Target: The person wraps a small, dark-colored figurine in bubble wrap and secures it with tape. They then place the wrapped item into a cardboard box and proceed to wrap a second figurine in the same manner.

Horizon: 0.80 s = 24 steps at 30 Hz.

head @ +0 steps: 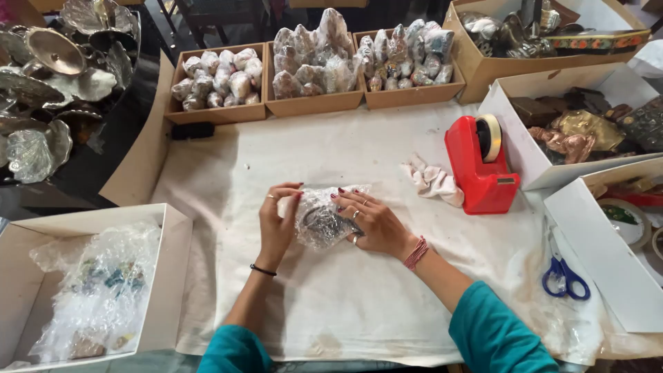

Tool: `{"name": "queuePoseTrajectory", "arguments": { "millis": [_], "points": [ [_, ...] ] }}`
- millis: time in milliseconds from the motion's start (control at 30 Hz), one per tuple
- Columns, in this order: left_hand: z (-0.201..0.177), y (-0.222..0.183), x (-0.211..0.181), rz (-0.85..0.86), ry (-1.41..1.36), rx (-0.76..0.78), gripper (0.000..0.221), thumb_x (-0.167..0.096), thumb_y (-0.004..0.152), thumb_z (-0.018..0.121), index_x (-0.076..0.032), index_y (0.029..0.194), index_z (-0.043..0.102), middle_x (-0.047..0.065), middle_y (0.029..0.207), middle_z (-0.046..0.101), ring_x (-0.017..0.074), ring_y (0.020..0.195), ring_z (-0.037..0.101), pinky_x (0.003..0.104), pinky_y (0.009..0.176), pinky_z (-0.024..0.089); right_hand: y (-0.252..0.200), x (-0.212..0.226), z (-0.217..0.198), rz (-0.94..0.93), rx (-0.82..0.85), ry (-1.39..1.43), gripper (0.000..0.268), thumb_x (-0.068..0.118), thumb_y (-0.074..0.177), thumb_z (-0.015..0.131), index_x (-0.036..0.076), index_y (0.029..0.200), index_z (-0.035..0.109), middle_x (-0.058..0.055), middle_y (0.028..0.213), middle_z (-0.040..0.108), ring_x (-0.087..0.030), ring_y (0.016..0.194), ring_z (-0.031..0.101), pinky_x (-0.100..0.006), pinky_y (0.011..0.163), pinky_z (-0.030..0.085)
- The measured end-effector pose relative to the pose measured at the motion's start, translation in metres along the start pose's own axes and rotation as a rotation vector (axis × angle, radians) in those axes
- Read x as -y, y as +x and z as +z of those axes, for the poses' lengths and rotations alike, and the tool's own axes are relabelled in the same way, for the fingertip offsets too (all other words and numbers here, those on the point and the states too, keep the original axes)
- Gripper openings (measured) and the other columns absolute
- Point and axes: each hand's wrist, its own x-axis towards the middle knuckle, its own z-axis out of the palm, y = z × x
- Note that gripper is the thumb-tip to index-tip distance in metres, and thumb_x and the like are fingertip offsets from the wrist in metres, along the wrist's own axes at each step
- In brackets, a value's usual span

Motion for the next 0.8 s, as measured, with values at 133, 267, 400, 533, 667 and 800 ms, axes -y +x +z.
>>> {"name": "queuePoseTrajectory", "arguments": {
  "millis": [133, 267, 400, 533, 667, 800],
  "points": [
    [0.003, 0.000, -0.039, 0.316, 0.284, 0.131, 0.040, -0.014, 0.093, 0.069, 0.000, 0.130, 0.063, 0.015, 0.133, 0.065, 0.0297, 0.125, 0.058, 0.050, 0.114, 0.034, -0.003, -0.006, 0.008, -0.018, -0.024, 0.003, 0.047, 0.005, 0.066, 0.082, 0.006, 0.105, 0.055, -0.013, 0.142, 0.060, -0.033, 0.137, 0.055, -0.047, 0.119, 0.041],
    [0.012, -0.013, -0.004, 0.514, 0.653, 0.261, 0.027, -0.017, 0.090, 0.073, -0.016, 0.117, 0.072, -0.001, 0.121, 0.071, 0.0228, 0.118, 0.064, 0.054, 0.120, 0.032, -0.005, -0.007, 0.009, -0.020, -0.034, -0.021, 0.046, 0.006, 0.066, 0.083, 0.005, 0.106, 0.061, -0.013, 0.142, 0.058, -0.033, 0.135, 0.055, -0.046, 0.117, 0.044],
    [0.011, -0.015, -0.004, 0.566, 0.631, 0.316, 0.014, -0.016, 0.091, 0.073, -0.019, 0.104, 0.068, 0.000, 0.124, 0.071, 0.0221, 0.123, 0.064, 0.050, 0.123, 0.035, -0.009, -0.009, 0.010, -0.004, -0.047, -0.049, 0.046, 0.009, 0.065, 0.086, 0.003, 0.108, 0.070, -0.014, 0.134, 0.058, -0.034, 0.128, 0.058, -0.044, 0.109, 0.048],
    [0.015, -0.017, -0.021, 0.535, 0.559, 0.348, 0.018, -0.018, 0.093, 0.072, -0.014, 0.110, 0.067, 0.006, 0.127, 0.072, 0.0223, 0.126, 0.063, 0.049, 0.124, 0.036, -0.010, -0.011, 0.011, -0.021, -0.071, -0.057, 0.040, 0.005, 0.067, 0.084, 0.003, 0.104, 0.070, -0.012, 0.128, 0.062, -0.034, 0.128, 0.060, -0.043, 0.108, 0.050],
    [0.020, -0.017, -0.041, 0.537, 0.507, 0.342, 0.058, -0.037, 0.086, 0.076, 0.000, 0.129, 0.063, 0.018, 0.128, 0.069, 0.0324, 0.124, 0.062, 0.049, 0.116, 0.038, -0.006, -0.010, 0.004, -0.004, -0.048, -0.049, 0.044, 0.001, 0.062, 0.079, 0.004, 0.105, 0.071, -0.012, 0.124, 0.067, -0.033, 0.128, 0.061, -0.042, 0.108, 0.052],
    [0.022, -0.021, -0.033, 0.561, 0.581, 0.366, 0.064, -0.045, 0.086, 0.076, 0.001, 0.128, 0.064, 0.017, 0.122, 0.071, 0.0328, 0.117, 0.067, 0.049, 0.113, 0.043, -0.004, -0.027, -0.017, 0.088, 0.033, 0.414, 0.029, 0.004, 0.075, 0.080, 0.001, 0.102, 0.072, -0.017, 0.129, 0.068, -0.030, 0.125, 0.063, -0.041, 0.106, 0.050]
  ]
}}
